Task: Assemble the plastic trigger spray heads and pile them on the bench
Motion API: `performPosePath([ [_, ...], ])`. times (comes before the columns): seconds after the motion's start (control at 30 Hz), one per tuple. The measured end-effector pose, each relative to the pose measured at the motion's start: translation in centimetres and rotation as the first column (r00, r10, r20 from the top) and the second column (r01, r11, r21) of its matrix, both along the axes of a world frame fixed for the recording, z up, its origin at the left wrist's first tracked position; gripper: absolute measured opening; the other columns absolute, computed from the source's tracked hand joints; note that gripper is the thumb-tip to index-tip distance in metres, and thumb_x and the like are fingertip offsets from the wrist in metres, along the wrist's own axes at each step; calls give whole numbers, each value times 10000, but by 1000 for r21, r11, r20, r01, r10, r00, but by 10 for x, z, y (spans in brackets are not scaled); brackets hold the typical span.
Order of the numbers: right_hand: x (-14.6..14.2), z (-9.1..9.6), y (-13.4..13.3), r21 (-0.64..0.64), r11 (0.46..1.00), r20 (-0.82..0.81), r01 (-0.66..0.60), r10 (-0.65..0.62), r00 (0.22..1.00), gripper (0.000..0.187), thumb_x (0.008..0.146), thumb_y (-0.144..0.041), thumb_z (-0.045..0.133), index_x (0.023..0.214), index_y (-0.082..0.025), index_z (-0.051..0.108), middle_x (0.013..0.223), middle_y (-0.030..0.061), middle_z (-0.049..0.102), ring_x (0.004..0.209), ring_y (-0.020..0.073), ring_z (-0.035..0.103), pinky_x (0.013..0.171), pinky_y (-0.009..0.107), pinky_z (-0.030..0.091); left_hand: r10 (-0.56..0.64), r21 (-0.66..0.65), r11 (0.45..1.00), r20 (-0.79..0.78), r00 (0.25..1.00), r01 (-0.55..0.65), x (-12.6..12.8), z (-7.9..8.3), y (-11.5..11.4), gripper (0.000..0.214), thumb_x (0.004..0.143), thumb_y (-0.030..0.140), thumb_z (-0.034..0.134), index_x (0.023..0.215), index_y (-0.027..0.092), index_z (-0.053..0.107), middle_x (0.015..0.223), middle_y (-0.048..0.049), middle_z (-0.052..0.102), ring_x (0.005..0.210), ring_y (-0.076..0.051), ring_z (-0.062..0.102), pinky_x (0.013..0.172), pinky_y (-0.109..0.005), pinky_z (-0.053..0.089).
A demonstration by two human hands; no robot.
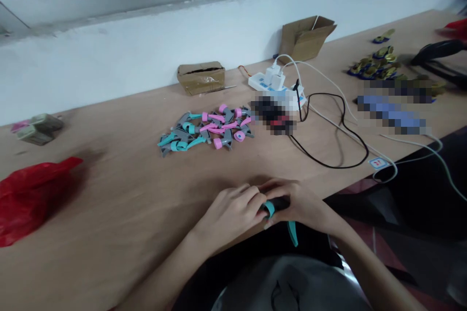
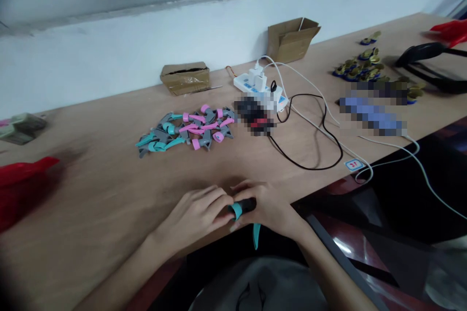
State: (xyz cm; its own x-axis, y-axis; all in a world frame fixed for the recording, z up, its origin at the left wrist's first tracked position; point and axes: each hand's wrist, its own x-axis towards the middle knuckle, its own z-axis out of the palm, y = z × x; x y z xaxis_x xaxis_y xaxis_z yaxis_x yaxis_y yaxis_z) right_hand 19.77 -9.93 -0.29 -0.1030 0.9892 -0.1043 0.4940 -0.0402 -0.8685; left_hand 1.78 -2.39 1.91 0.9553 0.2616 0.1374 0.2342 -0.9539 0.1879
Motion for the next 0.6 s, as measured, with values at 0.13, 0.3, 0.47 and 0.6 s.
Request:
performPosePath([
  [0.13, -1, -7, 2, 46, 996, 57, 80, -83, 995, 316, 580, -253, 790, 883, -293, 712, 1068, 25, 646, 982, 214, 616, 875, 366, 475, 11, 4, 1000, 50, 999, -11, 5, -7, 0, 105, 839, 243, 527, 912, 170, 542, 828, -4, 605, 708, -147, 601, 546, -258, 471],
  [0.3, 6, -8, 9, 29, 999, 67, 26, -28, 997, 313, 571, -230, 794, 867, -288, 710, 1088, 17, 631, 982, 202, 610, 878, 360, 473, 4, 28, 1000, 112, 994, -7, 7, -17, 1, 117, 840, 219, 473, 912, 161, 544, 806, -22, 593, 666, -141, 596, 530, -251, 478],
  [0.47, 13, -13, 13, 21, 998, -16, -52, 52, 999, 338, 580, -222, 784, 899, -293, 700, 1110, 12, 598, 1026, 194, 580, 897, 354, 461, 3, 21, 1000, 205, 979, -7, 6, -26, 3, 154, 815, 175, 451, 931, 161, 552, 796, -26, 601, 673, -149, 600, 537, -258, 503],
  [0.6, 15, -15, 15, 33, 997, -56, -63, 65, 996, 345, 593, -266, 782, 924, -289, 688, 1111, 18, 584, 1037, 190, 570, 904, 353, 455, 38, -18, 999, 258, 966, -35, 4, -34, 7, 184, 798, 166, 474, 956, 168, 569, 813, -24, 614, 681, -144, 611, 565, -260, 529],
])
